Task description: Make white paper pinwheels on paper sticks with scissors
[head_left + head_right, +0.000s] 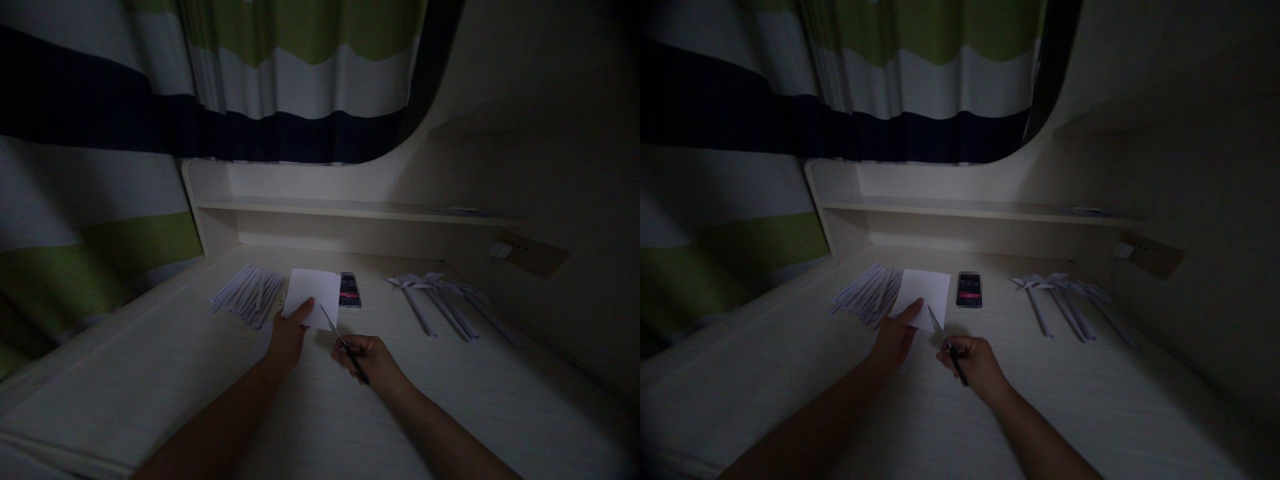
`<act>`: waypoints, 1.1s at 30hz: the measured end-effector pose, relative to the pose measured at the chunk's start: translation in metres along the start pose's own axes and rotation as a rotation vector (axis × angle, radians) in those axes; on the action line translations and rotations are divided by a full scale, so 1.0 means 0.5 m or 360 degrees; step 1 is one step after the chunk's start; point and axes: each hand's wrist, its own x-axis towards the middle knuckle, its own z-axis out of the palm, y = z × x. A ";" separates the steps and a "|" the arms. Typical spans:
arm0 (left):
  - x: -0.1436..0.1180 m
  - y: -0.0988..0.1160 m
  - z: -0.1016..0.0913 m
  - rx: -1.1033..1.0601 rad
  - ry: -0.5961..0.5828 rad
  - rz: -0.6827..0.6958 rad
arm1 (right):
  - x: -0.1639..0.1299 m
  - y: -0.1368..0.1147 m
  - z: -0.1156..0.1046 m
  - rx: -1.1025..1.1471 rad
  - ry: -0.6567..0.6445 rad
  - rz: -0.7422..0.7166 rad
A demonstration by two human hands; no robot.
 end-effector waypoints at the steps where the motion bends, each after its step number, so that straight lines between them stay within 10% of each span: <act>1: -0.001 0.001 0.001 0.0002 0.0016 -0.0005 | 0.002 0.003 0.001 0.0004 0.0003 0.0009; 19: -0.001 0.007 0.002 -0.0037 0.0015 -0.0045 | 0.019 0.035 0.004 -0.0100 -0.0081 0.0054; 24: 0.008 -0.005 -0.006 0.0043 -0.0004 -0.0065 | 0.029 0.036 -0.011 0.0115 0.0212 0.0110; 33: 0.015 -0.046 -0.027 0.0668 -0.0669 -0.0294 | 0.011 -0.044 -0.074 0.0504 0.0586 -0.0320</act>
